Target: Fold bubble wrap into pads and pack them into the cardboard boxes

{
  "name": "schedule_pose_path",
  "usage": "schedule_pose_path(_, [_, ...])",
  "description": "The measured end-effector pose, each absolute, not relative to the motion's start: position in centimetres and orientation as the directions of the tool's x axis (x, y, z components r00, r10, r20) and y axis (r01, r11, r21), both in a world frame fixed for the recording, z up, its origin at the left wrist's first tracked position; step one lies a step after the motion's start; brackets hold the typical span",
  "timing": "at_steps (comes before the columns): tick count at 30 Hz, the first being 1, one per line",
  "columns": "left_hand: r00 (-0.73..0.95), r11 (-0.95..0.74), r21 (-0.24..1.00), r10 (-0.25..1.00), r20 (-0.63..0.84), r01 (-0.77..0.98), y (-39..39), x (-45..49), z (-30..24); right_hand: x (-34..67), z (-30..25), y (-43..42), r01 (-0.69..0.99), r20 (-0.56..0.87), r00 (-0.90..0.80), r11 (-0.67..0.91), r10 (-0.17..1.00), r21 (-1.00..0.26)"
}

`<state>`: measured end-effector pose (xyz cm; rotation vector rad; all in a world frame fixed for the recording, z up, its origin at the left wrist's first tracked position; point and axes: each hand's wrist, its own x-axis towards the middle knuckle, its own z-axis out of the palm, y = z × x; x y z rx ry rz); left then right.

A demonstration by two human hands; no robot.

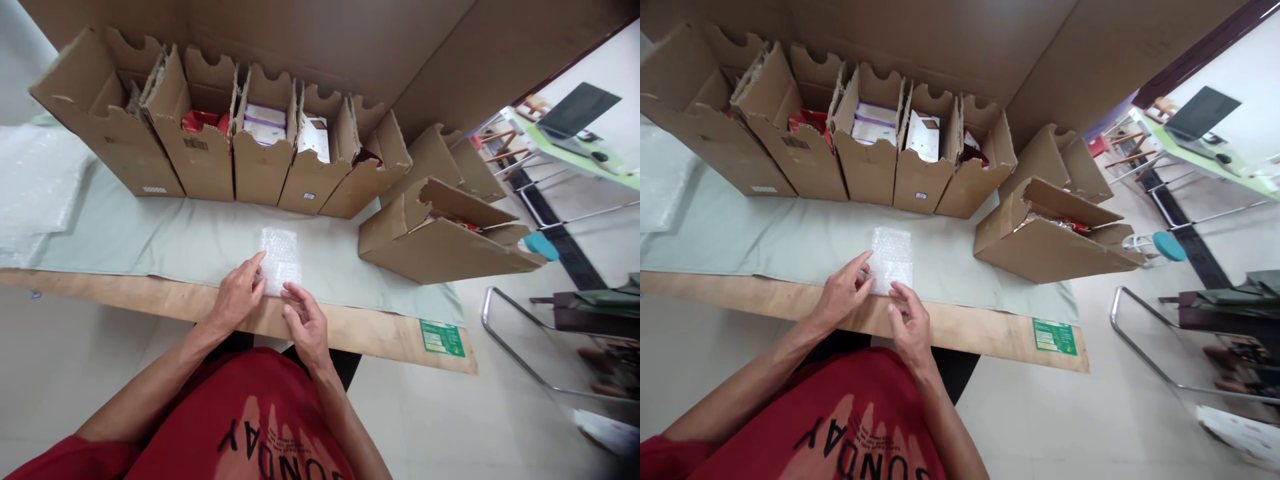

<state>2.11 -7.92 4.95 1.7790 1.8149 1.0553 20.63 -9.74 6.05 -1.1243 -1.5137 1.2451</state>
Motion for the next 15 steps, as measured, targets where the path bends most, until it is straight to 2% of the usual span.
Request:
schedule_pose_path(2, [-0.101,-0.1,0.655,0.96,0.262,0.749,-8.0,2.1,4.8,21.0,6.3,-9.7,0.361,0.251,-0.323,0.364,0.913,-0.859])
schedule_pose_path(3, [-0.091,-0.101,0.622,0.959,0.269,0.777,-8.0,2.0,4.7,21.1,6.4,-9.5,0.458,0.295,-0.382,0.457,0.876,-0.763])
schedule_pose_path(6, [-0.078,-0.089,0.561,0.961,0.266,0.823,-8.0,2.0,5.0,21.4,6.3,-8.2,0.644,0.248,-0.512,0.558,0.823,-0.522])
schedule_pose_path(8, [-0.091,-0.077,0.544,0.957,0.275,0.835,-8.2,1.9,5.4,21.5,6.0,-7.1,0.698,0.199,-0.542,0.569,0.817,-0.435])
schedule_pose_path(10, [-0.065,-0.123,0.522,0.943,0.327,0.844,-8.5,1.7,5.9,21.4,5.9,-6.3,0.707,0.198,-0.551,0.58,0.811,-0.406])
schedule_pose_path(15, [0.262,-0.436,0.463,0.881,0.394,0.772,-10.1,0.5,7.0,21.5,7.0,-5.6,0.662,0.227,-0.543,0.578,0.809,-0.476])
